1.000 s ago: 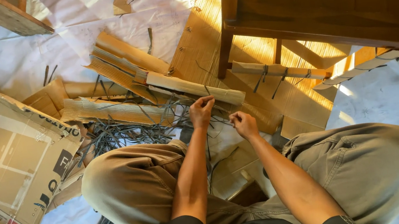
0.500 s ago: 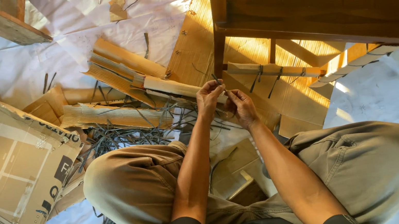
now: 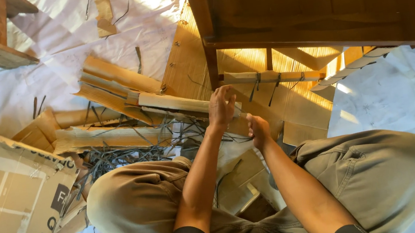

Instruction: Wrapping wooden furniture legs with protective straps for storage or transport.

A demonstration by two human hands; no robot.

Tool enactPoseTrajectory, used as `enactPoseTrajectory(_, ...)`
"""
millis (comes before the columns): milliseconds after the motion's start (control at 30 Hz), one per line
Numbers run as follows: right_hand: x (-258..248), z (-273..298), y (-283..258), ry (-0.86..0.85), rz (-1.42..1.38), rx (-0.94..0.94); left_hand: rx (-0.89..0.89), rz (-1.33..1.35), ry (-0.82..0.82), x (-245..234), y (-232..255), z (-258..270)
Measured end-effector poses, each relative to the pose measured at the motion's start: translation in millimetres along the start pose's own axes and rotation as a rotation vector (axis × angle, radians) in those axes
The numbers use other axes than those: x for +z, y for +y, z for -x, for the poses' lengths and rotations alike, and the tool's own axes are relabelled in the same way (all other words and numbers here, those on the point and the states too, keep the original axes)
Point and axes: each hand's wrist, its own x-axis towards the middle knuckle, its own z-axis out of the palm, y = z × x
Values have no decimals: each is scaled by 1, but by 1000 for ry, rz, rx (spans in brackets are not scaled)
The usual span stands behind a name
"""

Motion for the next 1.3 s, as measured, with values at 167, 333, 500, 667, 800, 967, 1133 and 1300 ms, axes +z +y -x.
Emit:
enactPoseTrajectory(167, 8, -17, 5, 75, -75, 47, 153, -185, -173, 12, -6, -24)
enactPoseTrajectory(333, 24, -34, -12, 66, -177, 106, 232, -453, -354, 43, -38, -58)
enactPoseTrajectory(500, 51, -47, -31, 74, -297, 179, 263, -527, -373, 58, -59, -79)
enactPoseTrajectory(667, 58, -97, -6, 40, -446, 160, 129, -495, -418, 71, -67, -91)
enactPoseTrajectory(800, 69, -100, -23, -62, -479, 48, 5, -528, -440, 78, -67, -93)
enactPoseTrajectory(967, 64, -131, -18, -80, -484, 72, -15, -545, -422, 96, -84, -99)
enactPoseTrajectory(1133, 58, -159, -11, -107, -484, 102, 326, -726, -25, 137, -131, -90)
enactPoseTrajectory(1300, 48, -180, 5, -143, -482, 139, 418, -833, -67, 112, -93, -90)
